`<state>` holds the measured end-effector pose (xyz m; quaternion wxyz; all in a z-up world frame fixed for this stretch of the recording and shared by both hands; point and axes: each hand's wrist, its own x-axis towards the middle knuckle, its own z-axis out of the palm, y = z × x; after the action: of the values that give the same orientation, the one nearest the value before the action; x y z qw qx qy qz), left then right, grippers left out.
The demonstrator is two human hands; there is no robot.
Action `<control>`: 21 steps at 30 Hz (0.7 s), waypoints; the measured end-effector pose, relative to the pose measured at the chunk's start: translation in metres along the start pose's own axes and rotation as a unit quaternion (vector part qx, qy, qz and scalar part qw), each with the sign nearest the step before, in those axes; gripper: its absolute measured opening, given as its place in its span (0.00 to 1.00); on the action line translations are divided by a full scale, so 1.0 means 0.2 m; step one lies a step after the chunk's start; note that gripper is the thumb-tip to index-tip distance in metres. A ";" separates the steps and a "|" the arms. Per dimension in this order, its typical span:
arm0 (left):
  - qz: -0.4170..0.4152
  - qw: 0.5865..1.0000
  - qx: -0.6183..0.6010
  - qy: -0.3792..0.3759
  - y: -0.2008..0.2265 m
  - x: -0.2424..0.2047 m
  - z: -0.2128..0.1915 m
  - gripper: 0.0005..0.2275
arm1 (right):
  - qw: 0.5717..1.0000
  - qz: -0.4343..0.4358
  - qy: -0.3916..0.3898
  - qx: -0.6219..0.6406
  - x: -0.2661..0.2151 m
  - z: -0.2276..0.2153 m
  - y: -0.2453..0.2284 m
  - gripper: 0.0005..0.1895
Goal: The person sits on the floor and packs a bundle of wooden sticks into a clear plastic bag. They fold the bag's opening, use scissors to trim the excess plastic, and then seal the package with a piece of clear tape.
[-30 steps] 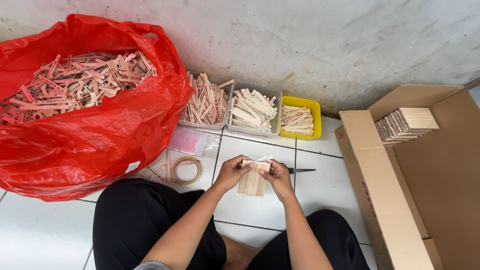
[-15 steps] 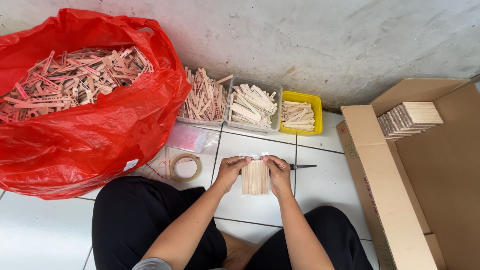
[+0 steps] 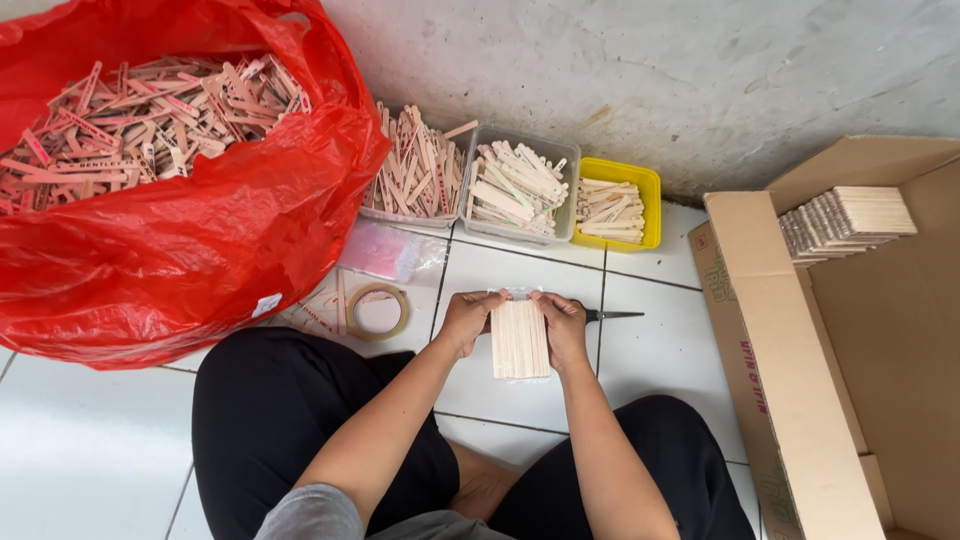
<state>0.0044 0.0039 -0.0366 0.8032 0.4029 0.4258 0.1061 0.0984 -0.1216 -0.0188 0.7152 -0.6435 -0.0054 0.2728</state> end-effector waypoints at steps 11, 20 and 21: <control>0.223 0.955 0.169 -0.102 0.11 -0.13 -0.04 0.07 | 0.975 -0.122 -0.130 -0.135 0.00 -0.05 0.00 0.14; 0.198 0.974 0.080 -0.072 0.10 -0.14 0.03 0.07 | 0.987 -0.119 -0.077 -0.072 -0.01 0.07 0.11 0.06; 0.191 0.977 0.075 -0.063 0.08 -0.09 0.03 0.06 | 0.989 -0.112 -0.070 -0.067 0.00 0.09 0.11 0.06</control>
<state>0.0001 0.0011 -0.0121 0.7610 0.5414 0.2962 0.1999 0.0830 -0.1045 -0.0352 0.6942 -0.6647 -0.1458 0.2346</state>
